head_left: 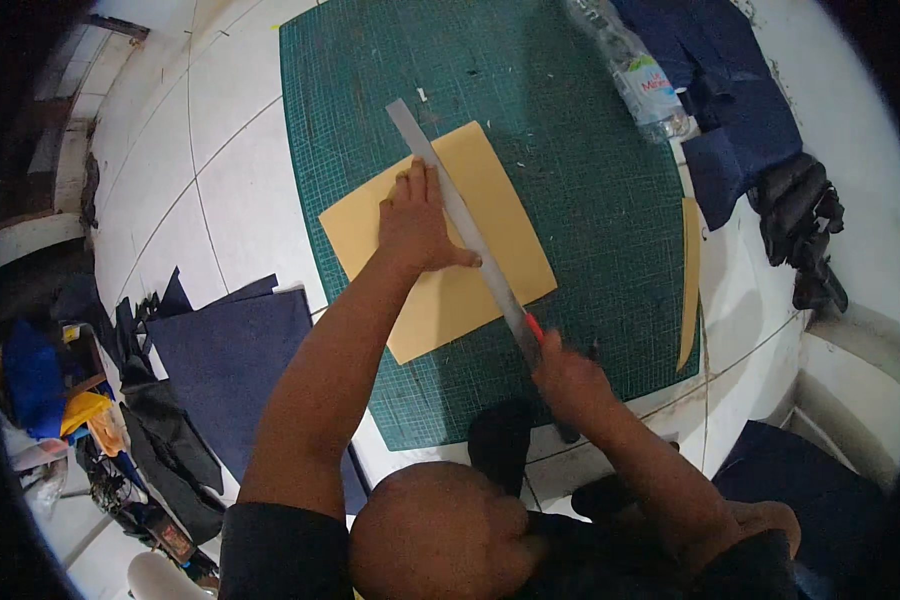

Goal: The person marks a cardboard sheet using a pencil and a metal ruler, then cuts along the marked line using a utility knife while holding the ruler as a guide.

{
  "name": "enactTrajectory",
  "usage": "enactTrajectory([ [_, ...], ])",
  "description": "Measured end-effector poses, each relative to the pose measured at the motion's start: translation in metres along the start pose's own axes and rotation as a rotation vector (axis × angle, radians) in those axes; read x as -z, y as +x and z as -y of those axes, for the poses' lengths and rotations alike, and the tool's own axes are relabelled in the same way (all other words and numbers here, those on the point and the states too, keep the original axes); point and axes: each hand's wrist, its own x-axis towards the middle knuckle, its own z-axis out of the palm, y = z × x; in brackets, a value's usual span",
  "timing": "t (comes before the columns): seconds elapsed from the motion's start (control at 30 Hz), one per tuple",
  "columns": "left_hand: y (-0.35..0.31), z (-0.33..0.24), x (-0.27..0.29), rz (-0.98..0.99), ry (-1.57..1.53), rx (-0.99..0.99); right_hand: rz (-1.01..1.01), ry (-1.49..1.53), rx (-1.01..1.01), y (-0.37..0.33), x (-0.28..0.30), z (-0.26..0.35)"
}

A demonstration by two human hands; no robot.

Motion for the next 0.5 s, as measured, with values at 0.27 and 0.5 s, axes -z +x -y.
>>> enactTrajectory([
  [0.27,0.002,0.0,-0.005,0.008,0.004,-0.003,-0.06,-0.056,0.028,-0.032,-0.002,-0.033],
  [0.5,0.007,-0.002,-0.008,-0.046,-0.116,-0.023,-0.73,0.198,0.198,0.06,0.018,-0.02],
])
